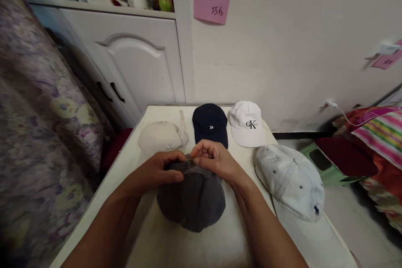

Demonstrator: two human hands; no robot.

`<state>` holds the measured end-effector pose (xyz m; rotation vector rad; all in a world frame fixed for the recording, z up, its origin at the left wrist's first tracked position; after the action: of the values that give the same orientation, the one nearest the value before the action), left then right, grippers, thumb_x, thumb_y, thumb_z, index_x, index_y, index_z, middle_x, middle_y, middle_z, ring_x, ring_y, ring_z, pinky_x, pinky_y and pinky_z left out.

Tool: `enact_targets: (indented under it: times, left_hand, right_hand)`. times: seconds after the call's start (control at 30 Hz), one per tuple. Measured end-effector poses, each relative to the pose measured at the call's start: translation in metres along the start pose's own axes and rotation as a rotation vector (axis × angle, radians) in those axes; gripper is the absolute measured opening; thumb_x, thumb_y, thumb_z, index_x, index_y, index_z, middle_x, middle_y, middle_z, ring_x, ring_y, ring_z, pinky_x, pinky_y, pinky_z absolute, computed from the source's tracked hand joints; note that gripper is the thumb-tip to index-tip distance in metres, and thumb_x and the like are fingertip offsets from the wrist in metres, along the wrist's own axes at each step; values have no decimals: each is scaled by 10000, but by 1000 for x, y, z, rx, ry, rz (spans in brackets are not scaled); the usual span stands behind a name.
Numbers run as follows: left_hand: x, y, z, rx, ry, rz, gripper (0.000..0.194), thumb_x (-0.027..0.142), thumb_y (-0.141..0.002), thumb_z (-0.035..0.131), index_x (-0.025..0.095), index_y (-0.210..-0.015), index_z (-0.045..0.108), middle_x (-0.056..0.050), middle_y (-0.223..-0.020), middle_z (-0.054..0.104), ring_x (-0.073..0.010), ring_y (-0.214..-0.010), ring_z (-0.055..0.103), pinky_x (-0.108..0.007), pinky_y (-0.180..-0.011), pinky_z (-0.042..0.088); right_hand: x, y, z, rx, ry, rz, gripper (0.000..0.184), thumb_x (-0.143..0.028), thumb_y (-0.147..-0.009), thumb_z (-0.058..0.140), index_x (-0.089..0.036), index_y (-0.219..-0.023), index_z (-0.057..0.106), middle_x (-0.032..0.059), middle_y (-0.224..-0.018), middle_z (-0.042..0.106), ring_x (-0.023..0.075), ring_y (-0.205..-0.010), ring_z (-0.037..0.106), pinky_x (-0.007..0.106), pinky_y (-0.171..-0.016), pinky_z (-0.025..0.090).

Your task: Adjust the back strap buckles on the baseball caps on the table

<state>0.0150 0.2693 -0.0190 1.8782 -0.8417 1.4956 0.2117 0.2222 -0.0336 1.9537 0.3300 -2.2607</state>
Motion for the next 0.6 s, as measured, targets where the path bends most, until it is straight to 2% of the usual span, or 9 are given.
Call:
enact_targets:
  times: [0.07,0.13,0.27,0.43,0.6]
  left_hand:
    - [1,0,2,34,-61,1,235,357,-721,779,182,-790,639,44,-709,535,-130,-673,467,-233,-603,342]
    - [3,0,4,45,-102,15,184,339,-773,727,179,-786,637,37,-726,549,-136,-694,485,-237,-624,361]
    - [4,1,4,15,-116,8,127,294,-827,644,168,-819,646,28,-753,568,-140,-713,501,-245,-644,373]
    - [0,1,2,-13,-84,5,157,315,-850,635,163,-858,670,20,-760,582,-141,-716,504,-250,-653,371]
    - [-3,0,3,-61,-21,-11,170,326,-845,649,164,-838,702,17,-746,601,-135,-699,509,-239,-638,372]
  right_hand:
    - [2,-1,1,4,-8,-6,139,-220,-784,718,-168,-862,614,-62,-655,506,62,-526,359,203,-494,229]
    - [3,-1,0,8,0,-11,137,-217,-783,717,-168,-858,614,-63,-656,510,61,-523,357,201,-491,223]
    - [4,-1,-1,15,39,-17,140,-235,-783,720,-170,-851,616,-65,-642,513,64,-518,351,203,-487,211]
    - [2,-1,-3,7,39,-23,153,-249,-788,731,-171,-848,614,-73,-630,499,61,-510,334,204,-480,202]
    - [-3,2,-3,-28,31,-11,160,-233,-770,739,-167,-837,610,-66,-637,516,68,-528,379,202,-497,248]
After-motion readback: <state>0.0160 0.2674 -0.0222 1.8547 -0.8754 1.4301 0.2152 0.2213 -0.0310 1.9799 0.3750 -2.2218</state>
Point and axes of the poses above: each hand's wrist, its own y-axis away from the middle knuckle, its own z-axis out of the palm, x = y × z, the point moved 1 cm from there along -y, towards the middle knuckle
